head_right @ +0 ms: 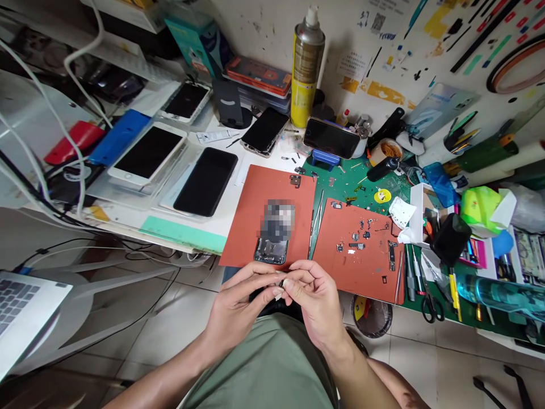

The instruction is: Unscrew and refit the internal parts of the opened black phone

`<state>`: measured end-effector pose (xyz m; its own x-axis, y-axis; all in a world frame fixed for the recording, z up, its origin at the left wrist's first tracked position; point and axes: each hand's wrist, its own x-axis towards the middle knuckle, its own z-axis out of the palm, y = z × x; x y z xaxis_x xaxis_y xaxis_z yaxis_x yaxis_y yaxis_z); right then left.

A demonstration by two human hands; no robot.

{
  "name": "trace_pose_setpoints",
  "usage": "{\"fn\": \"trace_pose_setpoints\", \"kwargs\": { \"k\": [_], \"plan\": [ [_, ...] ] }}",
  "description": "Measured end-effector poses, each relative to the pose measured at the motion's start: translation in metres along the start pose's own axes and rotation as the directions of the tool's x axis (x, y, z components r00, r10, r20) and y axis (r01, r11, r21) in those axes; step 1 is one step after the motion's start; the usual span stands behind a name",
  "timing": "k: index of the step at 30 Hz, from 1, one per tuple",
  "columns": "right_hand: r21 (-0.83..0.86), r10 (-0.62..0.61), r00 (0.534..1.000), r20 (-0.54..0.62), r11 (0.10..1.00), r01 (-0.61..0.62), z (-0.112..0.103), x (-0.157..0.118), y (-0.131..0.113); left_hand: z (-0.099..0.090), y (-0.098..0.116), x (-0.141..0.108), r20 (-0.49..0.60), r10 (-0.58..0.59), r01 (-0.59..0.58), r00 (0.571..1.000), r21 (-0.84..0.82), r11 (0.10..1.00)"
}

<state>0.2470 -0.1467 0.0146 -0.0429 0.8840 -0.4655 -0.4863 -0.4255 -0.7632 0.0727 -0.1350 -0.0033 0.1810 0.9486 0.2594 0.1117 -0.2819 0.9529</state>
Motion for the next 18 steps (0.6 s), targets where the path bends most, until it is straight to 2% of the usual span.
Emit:
{"fn": "trace_pose_setpoints", "kwargs": {
  "k": [4,11,18],
  "plan": [
    [-0.096,-0.051,0.999,-0.016,0.994,0.049,0.004,-0.003,-0.003,-0.001,-0.007,-0.003,-0.033,0.014,-0.014,0.999,-0.006,1.000],
    [-0.082,-0.048,0.999,-0.017,0.996,0.047,0.016,-0.004,-0.002,0.000,-0.019,-0.011,-0.136,0.000,0.001,0.991,0.009,1.000],
    [-0.157,-0.046,0.999,-0.018,0.987,0.042,0.016,0.003,-0.003,-0.003,-0.023,-0.011,-0.125,-0.002,0.003,0.992,0.007,1.000]
  ]
}}
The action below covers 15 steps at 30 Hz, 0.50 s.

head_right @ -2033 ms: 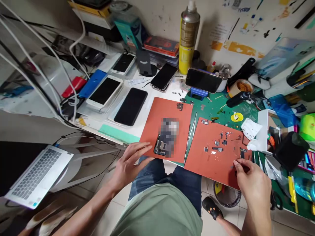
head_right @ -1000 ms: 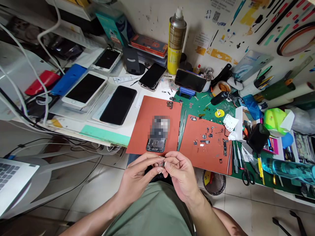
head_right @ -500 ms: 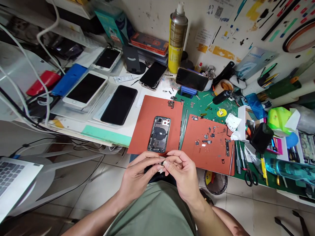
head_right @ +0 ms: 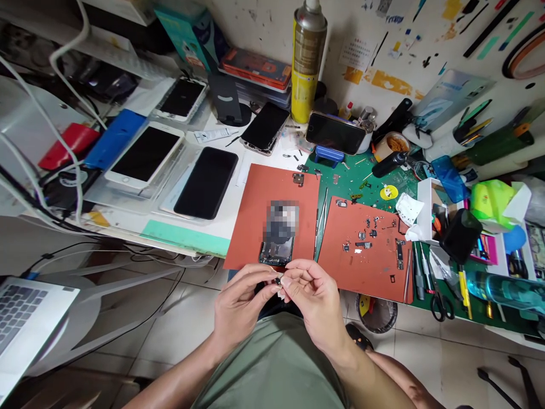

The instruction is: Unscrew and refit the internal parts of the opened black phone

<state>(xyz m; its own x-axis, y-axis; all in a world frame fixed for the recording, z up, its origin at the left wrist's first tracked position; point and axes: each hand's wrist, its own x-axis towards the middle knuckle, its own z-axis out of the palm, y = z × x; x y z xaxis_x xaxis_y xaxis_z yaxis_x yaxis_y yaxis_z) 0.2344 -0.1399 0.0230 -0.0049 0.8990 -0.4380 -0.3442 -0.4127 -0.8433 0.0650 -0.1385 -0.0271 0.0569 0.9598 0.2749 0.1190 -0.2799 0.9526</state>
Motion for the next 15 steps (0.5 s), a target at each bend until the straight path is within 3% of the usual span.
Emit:
{"fn": "trace_pose_setpoints", "kwargs": {
  "k": [7,15],
  "plan": [
    [-0.185,0.051,0.997,0.063,0.982,-0.038,-0.002,0.007,-0.010,-0.014,-0.004,0.010,0.101,0.043,-0.044,0.994,-0.002,0.999],
    [-0.333,0.082,0.992,0.099,0.942,-0.044,-0.003,0.014,-0.014,-0.017,-0.011,0.011,0.093,0.056,-0.058,0.994,0.015,0.998]
  ]
}}
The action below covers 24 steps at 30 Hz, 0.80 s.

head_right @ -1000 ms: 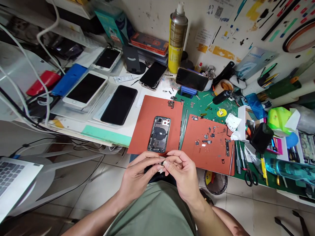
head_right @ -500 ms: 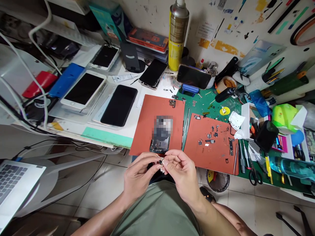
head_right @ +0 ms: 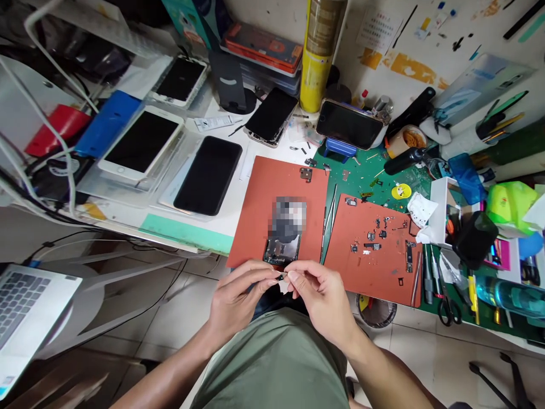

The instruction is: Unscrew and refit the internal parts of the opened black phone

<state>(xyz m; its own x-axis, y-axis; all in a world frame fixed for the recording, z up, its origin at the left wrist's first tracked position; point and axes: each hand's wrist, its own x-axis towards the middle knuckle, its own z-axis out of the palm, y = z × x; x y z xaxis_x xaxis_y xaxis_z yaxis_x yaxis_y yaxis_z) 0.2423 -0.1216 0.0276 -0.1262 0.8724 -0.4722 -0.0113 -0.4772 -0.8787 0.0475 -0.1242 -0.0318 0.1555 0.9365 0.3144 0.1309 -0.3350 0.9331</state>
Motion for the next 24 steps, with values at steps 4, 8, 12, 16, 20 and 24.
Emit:
{"fn": "trace_pose_setpoints", "kwargs": {
  "k": [4,8,12,16,20,24],
  "plan": [
    [0.022,0.006,0.999,0.039,1.000,-0.007,0.001,0.002,0.000,0.001,-0.004,0.001,0.005,0.004,-0.004,1.000,0.005,1.000],
    [0.042,0.021,0.999,0.032,0.999,-0.022,0.002,0.005,0.001,0.001,-0.007,0.002,0.005,0.004,-0.004,1.000,0.006,1.000],
    [0.047,0.026,0.999,0.021,0.999,-0.027,0.004,0.008,-0.001,0.000,-0.007,0.003,0.017,-0.005,0.005,1.000,0.010,1.000],
    [0.036,0.014,1.000,0.011,0.999,-0.014,0.005,0.010,-0.003,0.000,-0.005,0.005,0.025,-0.016,0.016,1.000,0.019,1.000],
    [0.056,0.028,1.000,0.003,0.998,-0.028,0.005,0.010,-0.002,-0.002,-0.003,0.008,0.031,-0.022,0.021,0.999,0.032,0.999],
    [0.057,0.022,1.000,-0.010,0.998,-0.022,0.006,0.012,-0.001,-0.006,0.000,0.011,0.054,-0.030,0.028,0.998,0.044,0.999]
  ]
}}
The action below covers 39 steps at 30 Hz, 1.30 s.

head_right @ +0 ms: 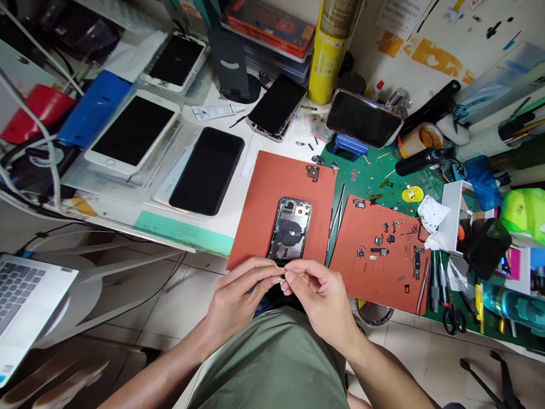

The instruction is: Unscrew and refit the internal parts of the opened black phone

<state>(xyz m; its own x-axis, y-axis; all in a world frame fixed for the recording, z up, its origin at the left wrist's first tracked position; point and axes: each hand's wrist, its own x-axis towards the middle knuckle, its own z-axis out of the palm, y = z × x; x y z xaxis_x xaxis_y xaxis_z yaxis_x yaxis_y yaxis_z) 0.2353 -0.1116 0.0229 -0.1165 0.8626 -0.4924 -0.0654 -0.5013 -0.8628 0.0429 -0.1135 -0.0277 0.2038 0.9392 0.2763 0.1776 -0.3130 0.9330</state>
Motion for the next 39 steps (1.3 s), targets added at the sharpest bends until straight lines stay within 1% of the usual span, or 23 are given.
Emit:
{"fn": "trace_pose_setpoints", "kwargs": {
  "k": [3,6,10,13,18,24,28,31,34,37,38,39],
  "plan": [
    [0.002,0.010,1.000,-0.018,1.000,-0.010,0.001,0.002,0.001,-0.005,0.003,0.004,0.027,-0.043,0.043,0.999,0.014,0.999],
    [0.009,0.053,0.998,-0.015,0.999,-0.053,0.002,0.006,0.002,-0.010,0.005,0.011,0.054,-0.140,0.139,0.989,0.020,0.990],
    [0.130,0.133,0.991,0.023,0.982,-0.134,0.004,0.011,-0.001,-0.015,0.006,0.019,0.095,-0.240,0.241,0.966,0.001,0.970],
    [0.180,0.190,0.980,0.059,0.964,-0.198,0.005,0.015,-0.006,-0.016,0.006,0.022,0.106,-0.267,0.272,0.958,-0.031,0.962],
    [0.178,0.244,0.961,0.128,0.948,-0.264,0.005,0.018,-0.014,-0.018,0.005,0.024,0.152,-0.291,0.303,0.945,-0.067,0.950],
    [0.174,0.311,0.932,0.187,0.923,-0.343,0.004,0.019,-0.019,-0.018,0.004,0.023,0.128,-0.264,0.278,0.956,-0.101,0.955],
    [0.193,0.331,0.918,0.219,0.907,-0.374,0.004,0.018,-0.019,-0.017,0.001,0.019,0.124,-0.264,0.280,0.957,-0.145,0.949],
    [0.189,0.306,0.933,0.191,0.921,-0.340,0.006,0.017,-0.018,-0.018,0.000,0.016,0.091,-0.239,0.252,0.967,-0.181,0.951],
    [0.147,0.276,0.946,0.170,0.942,-0.301,0.007,0.017,-0.016,-0.019,0.001,0.014,0.034,-0.194,0.197,0.980,-0.162,0.967],
    [0.072,0.270,0.948,0.167,0.956,-0.285,0.007,0.016,-0.014,-0.021,0.001,0.011,-0.014,-0.116,0.115,0.993,-0.067,0.991],
    [0.013,0.249,0.958,0.145,0.967,-0.254,0.006,0.015,-0.013,-0.023,0.001,0.010,-0.033,-0.081,0.080,0.996,-0.019,0.997],
    [-0.073,0.199,0.974,0.103,0.979,-0.192,0.004,0.014,-0.012,-0.024,0.000,0.009,-0.052,-0.040,0.042,0.998,0.033,0.999]
  ]
}}
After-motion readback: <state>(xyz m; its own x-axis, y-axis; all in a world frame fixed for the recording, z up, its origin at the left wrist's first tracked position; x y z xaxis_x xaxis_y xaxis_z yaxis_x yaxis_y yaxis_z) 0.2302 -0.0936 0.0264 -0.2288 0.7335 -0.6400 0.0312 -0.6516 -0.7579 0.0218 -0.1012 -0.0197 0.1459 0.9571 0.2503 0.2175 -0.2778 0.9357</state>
